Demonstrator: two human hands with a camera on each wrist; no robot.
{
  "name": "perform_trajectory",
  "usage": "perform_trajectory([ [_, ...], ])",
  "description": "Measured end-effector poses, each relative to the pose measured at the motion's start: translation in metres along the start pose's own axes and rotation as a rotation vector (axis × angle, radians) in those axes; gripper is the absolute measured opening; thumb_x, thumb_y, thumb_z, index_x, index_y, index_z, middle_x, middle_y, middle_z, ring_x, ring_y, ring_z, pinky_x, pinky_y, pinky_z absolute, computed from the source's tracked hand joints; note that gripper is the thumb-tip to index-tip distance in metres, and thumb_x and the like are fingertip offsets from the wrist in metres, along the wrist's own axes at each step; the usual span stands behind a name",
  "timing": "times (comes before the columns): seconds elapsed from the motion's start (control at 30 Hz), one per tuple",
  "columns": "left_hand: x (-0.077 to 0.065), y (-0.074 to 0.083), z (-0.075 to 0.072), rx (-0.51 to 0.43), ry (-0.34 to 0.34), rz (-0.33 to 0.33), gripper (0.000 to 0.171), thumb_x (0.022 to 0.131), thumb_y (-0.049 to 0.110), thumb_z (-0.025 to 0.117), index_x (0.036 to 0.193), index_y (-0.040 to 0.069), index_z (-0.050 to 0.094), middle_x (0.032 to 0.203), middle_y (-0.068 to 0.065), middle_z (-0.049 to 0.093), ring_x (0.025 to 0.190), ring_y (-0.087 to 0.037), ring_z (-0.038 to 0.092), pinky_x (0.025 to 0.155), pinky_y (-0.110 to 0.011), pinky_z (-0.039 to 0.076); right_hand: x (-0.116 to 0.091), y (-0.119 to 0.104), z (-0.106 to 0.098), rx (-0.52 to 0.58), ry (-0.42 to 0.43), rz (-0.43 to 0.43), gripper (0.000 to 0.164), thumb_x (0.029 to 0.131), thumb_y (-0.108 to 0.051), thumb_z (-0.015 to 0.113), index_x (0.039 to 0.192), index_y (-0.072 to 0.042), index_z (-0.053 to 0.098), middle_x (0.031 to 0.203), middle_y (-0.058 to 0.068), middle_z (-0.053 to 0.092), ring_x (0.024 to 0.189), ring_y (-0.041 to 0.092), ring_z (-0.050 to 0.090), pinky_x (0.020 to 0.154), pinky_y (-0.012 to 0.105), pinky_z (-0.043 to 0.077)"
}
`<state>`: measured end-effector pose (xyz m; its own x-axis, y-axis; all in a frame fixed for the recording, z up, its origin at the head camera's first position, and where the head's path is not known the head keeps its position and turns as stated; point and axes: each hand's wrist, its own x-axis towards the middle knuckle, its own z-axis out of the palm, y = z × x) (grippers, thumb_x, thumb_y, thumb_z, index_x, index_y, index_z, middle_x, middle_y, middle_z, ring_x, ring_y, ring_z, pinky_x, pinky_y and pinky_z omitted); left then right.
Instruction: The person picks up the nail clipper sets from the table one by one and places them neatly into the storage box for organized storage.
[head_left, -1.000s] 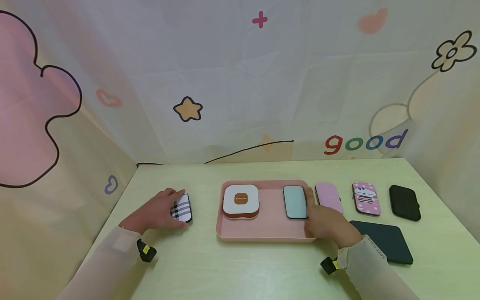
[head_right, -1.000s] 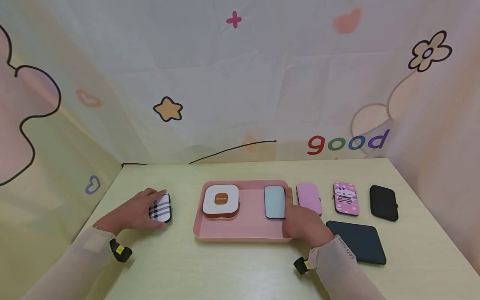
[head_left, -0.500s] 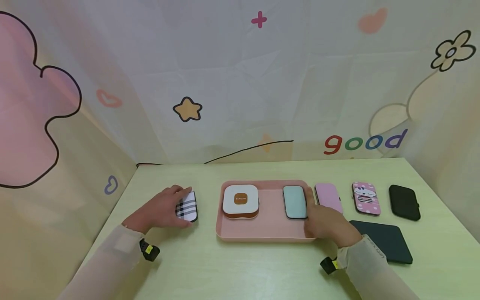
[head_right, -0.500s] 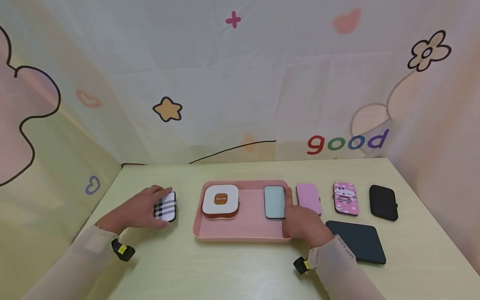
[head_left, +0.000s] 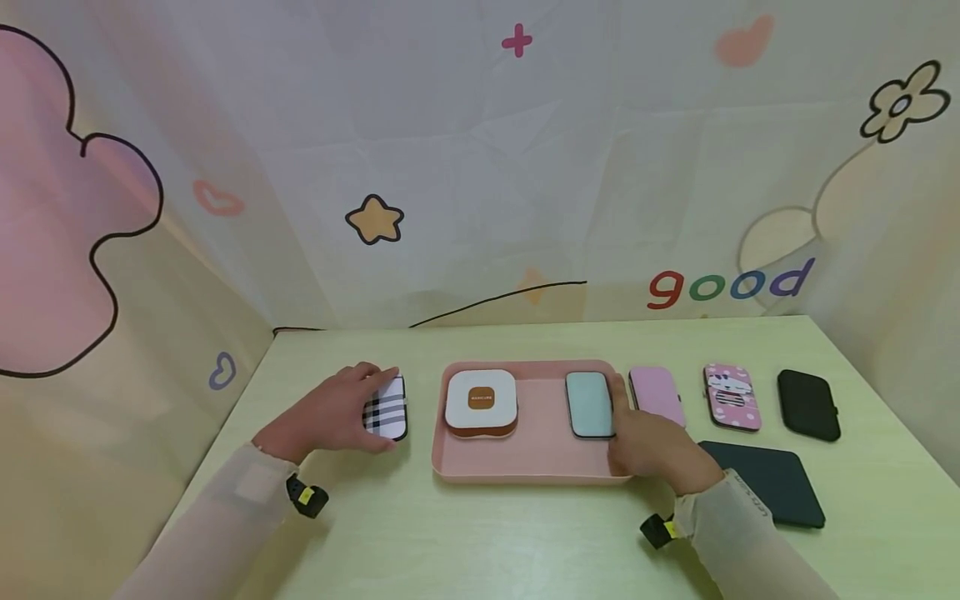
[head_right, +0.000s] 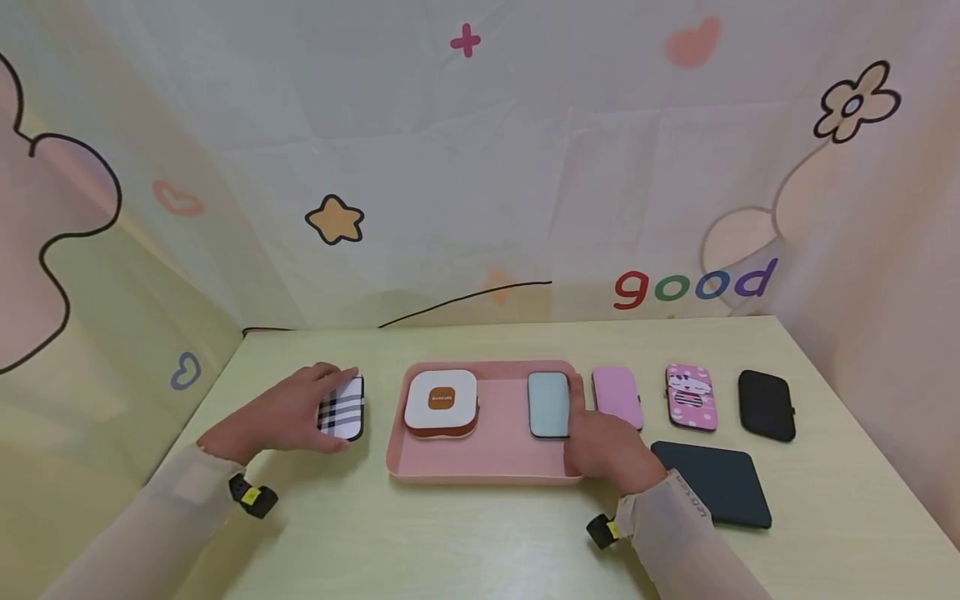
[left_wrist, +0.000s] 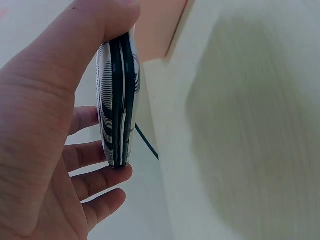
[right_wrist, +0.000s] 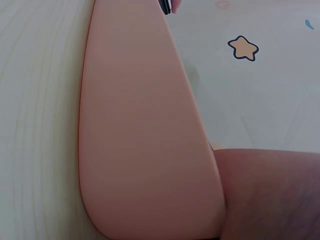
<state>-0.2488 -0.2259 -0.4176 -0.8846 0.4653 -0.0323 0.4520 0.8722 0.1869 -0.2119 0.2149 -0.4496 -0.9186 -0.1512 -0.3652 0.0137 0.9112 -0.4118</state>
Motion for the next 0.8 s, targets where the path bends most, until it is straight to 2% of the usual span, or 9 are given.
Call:
perform_trajectory([
  [0.2, 0.007, 0.008, -0.001, -0.002, -0.002, 0.008, 0.104, 0.069, 0.061, 0.08, 0.155, 0.017, 0.039, 0.141, -0.008, 0.049, 0.11, -0.023, 0.051, 0.082, -0.036, 0.051, -0.001, -0.002, -0.001, -0.018, -0.005, 0.004, 0.111, 0.086, -0.014, 0.063, 0.157, -0.011, -0.023, 0.063, 0.004, 0.048, 0.05, 0.02, 0.043, 0.047, 0.028, 0.032],
  [0.37, 0.012, 0.015, -0.003, -0.01, -0.001, 0.019, 0.105, 0.069, 0.06, 0.08, 0.155, 0.017, 0.038, 0.142, -0.008, 0.049, 0.111, -0.022, 0.051, 0.084, -0.037, 0.051, -0.002, -0.002, -0.001, -0.012, 0.002, -0.005, 0.112, 0.085, -0.013, 0.064, 0.157, -0.013, -0.021, 0.063, 0.005, 0.049, 0.05, 0.02, 0.045, 0.047, 0.028, 0.033],
  [0.6, 0.02, 0.025, -0.007, 0.005, -0.011, 0.018, 0.106, 0.069, 0.063, 0.079, 0.156, 0.018, 0.037, 0.143, -0.009, 0.048, 0.11, -0.023, 0.051, 0.084, -0.037, 0.051, -0.004, -0.002, -0.003, 0.039, -0.018, 0.019, 0.113, 0.084, -0.011, 0.065, 0.157, -0.018, -0.021, 0.072, 0.008, 0.055, 0.056, 0.022, 0.05, 0.049, 0.03, 0.036],
  [0.8, 0.026, 0.032, -0.01, 0.015, 0.013, 0.038, 0.106, 0.069, 0.062, 0.079, 0.155, 0.015, 0.038, 0.142, -0.011, 0.05, 0.109, -0.026, 0.053, 0.085, -0.04, 0.052, -0.003, -0.002, -0.002, 0.012, -0.01, 0.014, 0.112, 0.085, -0.013, 0.063, 0.157, -0.017, -0.022, 0.066, 0.006, 0.052, 0.054, 0.021, 0.048, 0.049, 0.029, 0.035],
])
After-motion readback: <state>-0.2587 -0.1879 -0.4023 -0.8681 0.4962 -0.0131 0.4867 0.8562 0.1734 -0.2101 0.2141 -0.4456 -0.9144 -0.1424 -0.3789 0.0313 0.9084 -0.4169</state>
